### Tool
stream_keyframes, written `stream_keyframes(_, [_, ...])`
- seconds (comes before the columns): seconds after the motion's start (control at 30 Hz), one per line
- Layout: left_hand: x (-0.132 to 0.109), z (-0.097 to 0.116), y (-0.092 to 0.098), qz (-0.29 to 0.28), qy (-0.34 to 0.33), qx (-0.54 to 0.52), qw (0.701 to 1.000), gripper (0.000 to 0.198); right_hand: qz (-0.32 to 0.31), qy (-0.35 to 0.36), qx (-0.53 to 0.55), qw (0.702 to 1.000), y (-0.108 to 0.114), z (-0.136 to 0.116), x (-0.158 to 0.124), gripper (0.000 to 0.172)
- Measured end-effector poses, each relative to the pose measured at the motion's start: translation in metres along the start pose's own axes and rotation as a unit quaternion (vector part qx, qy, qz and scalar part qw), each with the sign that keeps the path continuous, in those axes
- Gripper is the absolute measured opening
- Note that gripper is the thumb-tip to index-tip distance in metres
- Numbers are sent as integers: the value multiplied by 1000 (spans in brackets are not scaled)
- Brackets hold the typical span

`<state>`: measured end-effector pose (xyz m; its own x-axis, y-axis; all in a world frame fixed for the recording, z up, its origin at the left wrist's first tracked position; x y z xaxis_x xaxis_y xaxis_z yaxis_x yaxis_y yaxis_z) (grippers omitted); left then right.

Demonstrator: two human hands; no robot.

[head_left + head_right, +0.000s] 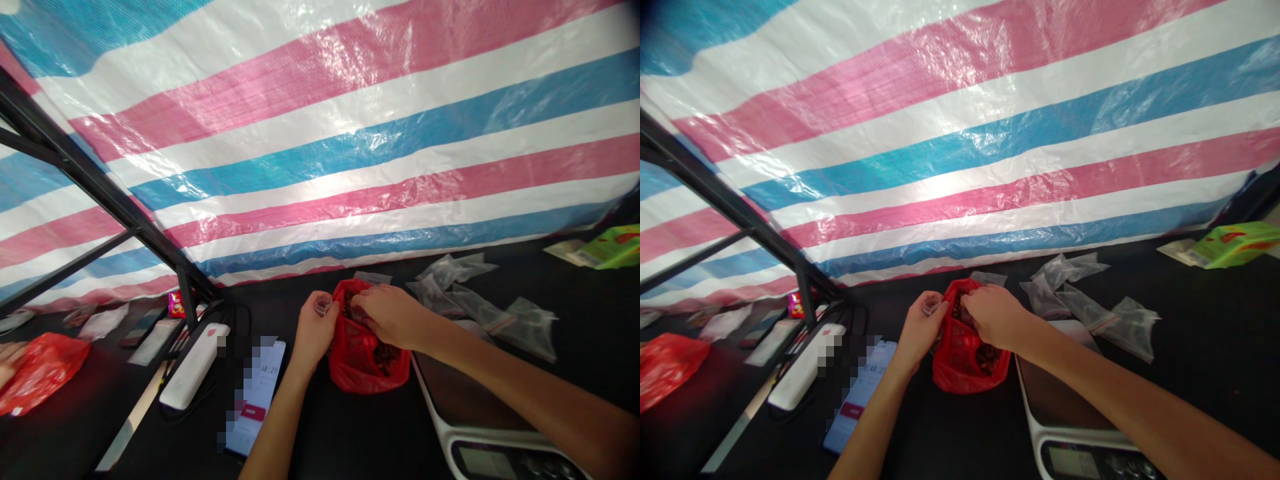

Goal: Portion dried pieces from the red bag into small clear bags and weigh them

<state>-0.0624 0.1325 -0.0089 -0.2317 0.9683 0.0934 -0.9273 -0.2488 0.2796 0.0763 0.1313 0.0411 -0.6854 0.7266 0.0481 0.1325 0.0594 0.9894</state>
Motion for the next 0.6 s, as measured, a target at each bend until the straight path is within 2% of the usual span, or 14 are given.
stream_keyframes(0.2, [-3, -1, 1, -1, -4, 80, 997, 7, 21, -9, 0, 1000, -2, 0, 1, 26])
stream_keyframes(0.33, [-2, 2, -5, -17, -5, 23, 1000, 8, 9, -10, 1, 1000, -5, -1, 2, 25])
stream_keyframes(0.6, [-1, 0, -4, 3, 20, -66, 998, 11, 22, -17, 40, 999, -2, 1, 0, 24])
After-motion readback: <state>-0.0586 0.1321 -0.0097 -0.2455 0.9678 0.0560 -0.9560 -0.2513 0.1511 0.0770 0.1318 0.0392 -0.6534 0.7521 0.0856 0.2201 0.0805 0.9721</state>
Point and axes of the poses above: each hand's wrist, its own x-axis towards the middle knuckle, its own y-axis out of the back of the hand, z = x × y, the point moved 10 cm from there along x, towards the middle knuckle, and after that the axes turned 3 degrees about z, right-handed, at the moved point
